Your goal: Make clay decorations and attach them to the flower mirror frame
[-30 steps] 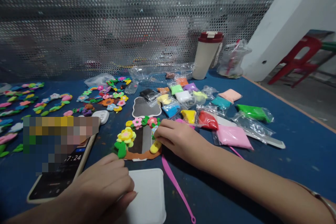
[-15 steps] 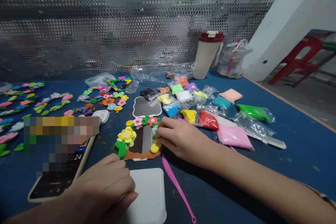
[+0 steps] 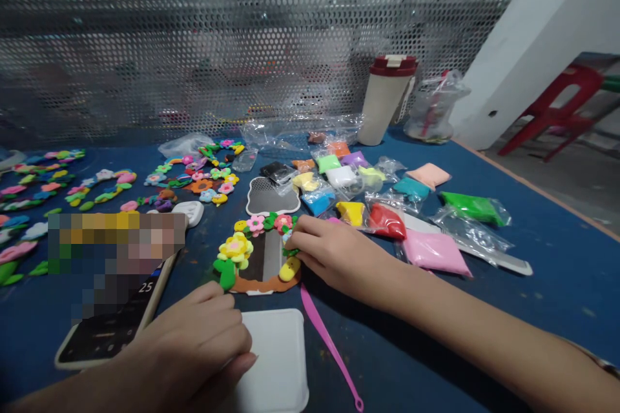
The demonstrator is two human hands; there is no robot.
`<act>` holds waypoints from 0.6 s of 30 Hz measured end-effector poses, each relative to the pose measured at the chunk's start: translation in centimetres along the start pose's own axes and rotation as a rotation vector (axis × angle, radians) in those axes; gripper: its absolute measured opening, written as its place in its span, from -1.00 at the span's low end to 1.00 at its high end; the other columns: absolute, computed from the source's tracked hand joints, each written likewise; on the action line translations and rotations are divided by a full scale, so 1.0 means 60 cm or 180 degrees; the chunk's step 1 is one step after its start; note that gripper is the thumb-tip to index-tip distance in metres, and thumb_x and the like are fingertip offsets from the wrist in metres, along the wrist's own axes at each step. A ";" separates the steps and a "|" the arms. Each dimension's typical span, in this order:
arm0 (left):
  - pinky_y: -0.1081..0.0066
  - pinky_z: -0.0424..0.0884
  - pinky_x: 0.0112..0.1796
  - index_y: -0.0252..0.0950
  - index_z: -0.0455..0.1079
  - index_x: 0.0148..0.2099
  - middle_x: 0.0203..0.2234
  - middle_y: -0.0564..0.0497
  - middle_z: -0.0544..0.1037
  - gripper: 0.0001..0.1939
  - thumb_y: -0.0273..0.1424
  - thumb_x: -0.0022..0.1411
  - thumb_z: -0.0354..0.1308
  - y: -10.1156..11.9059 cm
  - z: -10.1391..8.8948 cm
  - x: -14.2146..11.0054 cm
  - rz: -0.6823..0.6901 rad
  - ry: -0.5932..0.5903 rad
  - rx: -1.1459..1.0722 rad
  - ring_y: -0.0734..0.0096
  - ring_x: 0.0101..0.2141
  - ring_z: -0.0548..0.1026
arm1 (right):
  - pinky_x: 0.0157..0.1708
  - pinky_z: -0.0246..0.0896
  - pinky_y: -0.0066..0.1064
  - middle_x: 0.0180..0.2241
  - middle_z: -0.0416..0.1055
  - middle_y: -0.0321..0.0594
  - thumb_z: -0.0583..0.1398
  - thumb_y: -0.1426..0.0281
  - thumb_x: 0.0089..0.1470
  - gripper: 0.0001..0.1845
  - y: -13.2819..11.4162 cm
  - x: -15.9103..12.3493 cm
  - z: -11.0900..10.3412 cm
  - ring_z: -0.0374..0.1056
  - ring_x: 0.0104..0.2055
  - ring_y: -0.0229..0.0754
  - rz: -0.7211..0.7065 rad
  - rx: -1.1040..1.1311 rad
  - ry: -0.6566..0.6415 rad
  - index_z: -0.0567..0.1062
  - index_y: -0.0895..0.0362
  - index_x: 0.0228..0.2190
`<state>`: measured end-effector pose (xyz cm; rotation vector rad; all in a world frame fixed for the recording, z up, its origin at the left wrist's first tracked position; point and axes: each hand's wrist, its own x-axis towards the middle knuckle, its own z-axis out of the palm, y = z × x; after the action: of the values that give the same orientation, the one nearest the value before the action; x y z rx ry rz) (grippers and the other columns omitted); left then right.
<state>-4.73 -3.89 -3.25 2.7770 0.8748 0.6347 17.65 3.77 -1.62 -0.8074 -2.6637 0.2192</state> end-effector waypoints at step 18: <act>0.38 0.12 -0.43 -0.30 0.32 -0.37 -0.48 0.01 0.41 -0.77 -0.47 0.31 -0.09 -0.012 -0.080 0.052 -0.0478 -0.0342 0.1177 0.35 -0.46 0.30 | -0.38 0.27 -0.43 -0.30 0.37 -0.16 0.03 0.56 0.15 -0.81 -0.003 0.002 -0.006 0.33 -0.36 -0.23 0.0086 0.0157 0.0019 0.39 0.15 -0.24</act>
<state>-4.90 -1.38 1.92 2.9848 1.2752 0.3221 17.59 3.68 -1.23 -0.8275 -2.6323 0.2879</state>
